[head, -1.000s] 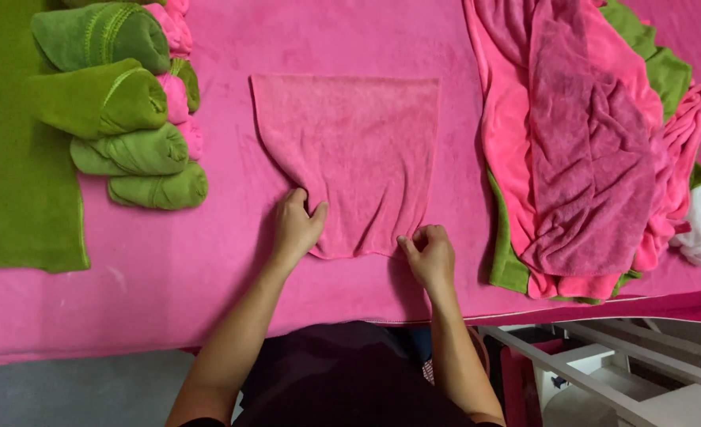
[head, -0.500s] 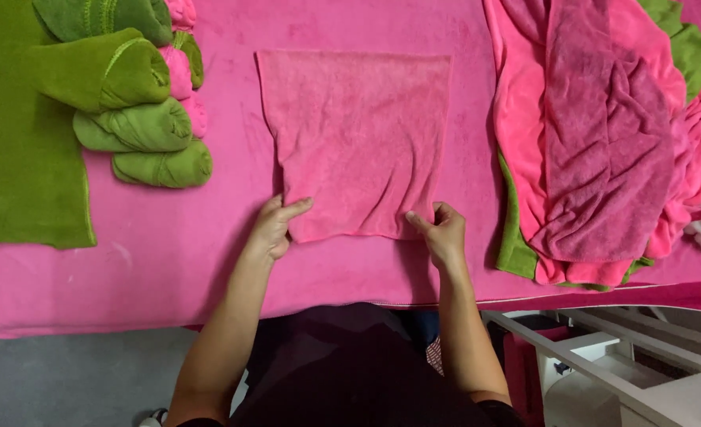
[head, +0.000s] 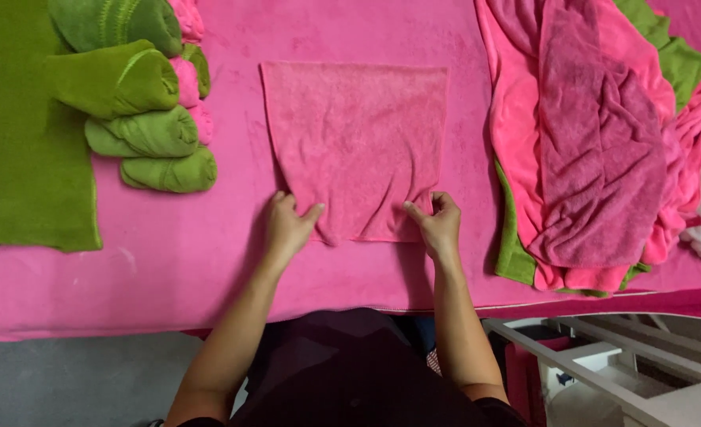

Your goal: Folding and rolling small towels into decorative shapes on a treatment table

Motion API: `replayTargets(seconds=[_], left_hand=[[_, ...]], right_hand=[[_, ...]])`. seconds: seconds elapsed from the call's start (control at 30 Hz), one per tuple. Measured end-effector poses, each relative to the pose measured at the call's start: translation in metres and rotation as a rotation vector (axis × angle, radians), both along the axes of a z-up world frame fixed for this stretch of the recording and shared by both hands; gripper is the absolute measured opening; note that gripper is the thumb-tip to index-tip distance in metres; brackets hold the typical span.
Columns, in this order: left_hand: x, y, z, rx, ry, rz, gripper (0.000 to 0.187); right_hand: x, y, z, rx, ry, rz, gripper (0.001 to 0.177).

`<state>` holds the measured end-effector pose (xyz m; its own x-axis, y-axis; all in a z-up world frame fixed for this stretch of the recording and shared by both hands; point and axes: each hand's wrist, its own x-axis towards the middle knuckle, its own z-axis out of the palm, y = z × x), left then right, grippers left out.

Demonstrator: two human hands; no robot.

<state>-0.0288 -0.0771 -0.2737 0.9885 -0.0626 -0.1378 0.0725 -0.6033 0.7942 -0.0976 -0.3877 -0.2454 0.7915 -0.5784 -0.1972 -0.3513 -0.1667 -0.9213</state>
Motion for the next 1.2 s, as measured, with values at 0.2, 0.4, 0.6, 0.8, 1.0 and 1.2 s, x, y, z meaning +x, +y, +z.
replayTargets(seconds=[0.2, 0.4, 0.6, 0.8, 1.0, 1.2], left_hand=[[0.023, -0.039, 0.011, -0.230, -0.028, 0.153, 0.035], [0.041, -0.054, 0.048, -0.847, 0.262, 0.323, 0.026], [0.054, -0.036, 0.023, -1.159, 0.373, 0.335, 0.028], [0.058, -0.020, -0.011, -1.380, 0.667, 0.245, 0.029], [0.063, -0.018, -0.003, -1.323, 0.477, 0.073, 0.024], [0.049, 0.028, 0.021, -0.878, 0.276, -0.228, 0.017]], right_hand=[[0.007, -0.022, -0.044, 0.065, -0.023, 0.016, 0.030], [0.004, -0.001, 0.001, 0.291, -0.078, 0.045, 0.022], [-0.008, -0.025, -0.029, 0.227, -0.090, 0.206, 0.022], [-0.018, -0.063, -0.056, 0.882, -0.297, -0.151, 0.011], [-0.026, -0.074, -0.035, 1.073, -0.262, -0.128, 0.028], [-0.038, -0.122, -0.056, 0.772, -0.284, -0.154, 0.015]])
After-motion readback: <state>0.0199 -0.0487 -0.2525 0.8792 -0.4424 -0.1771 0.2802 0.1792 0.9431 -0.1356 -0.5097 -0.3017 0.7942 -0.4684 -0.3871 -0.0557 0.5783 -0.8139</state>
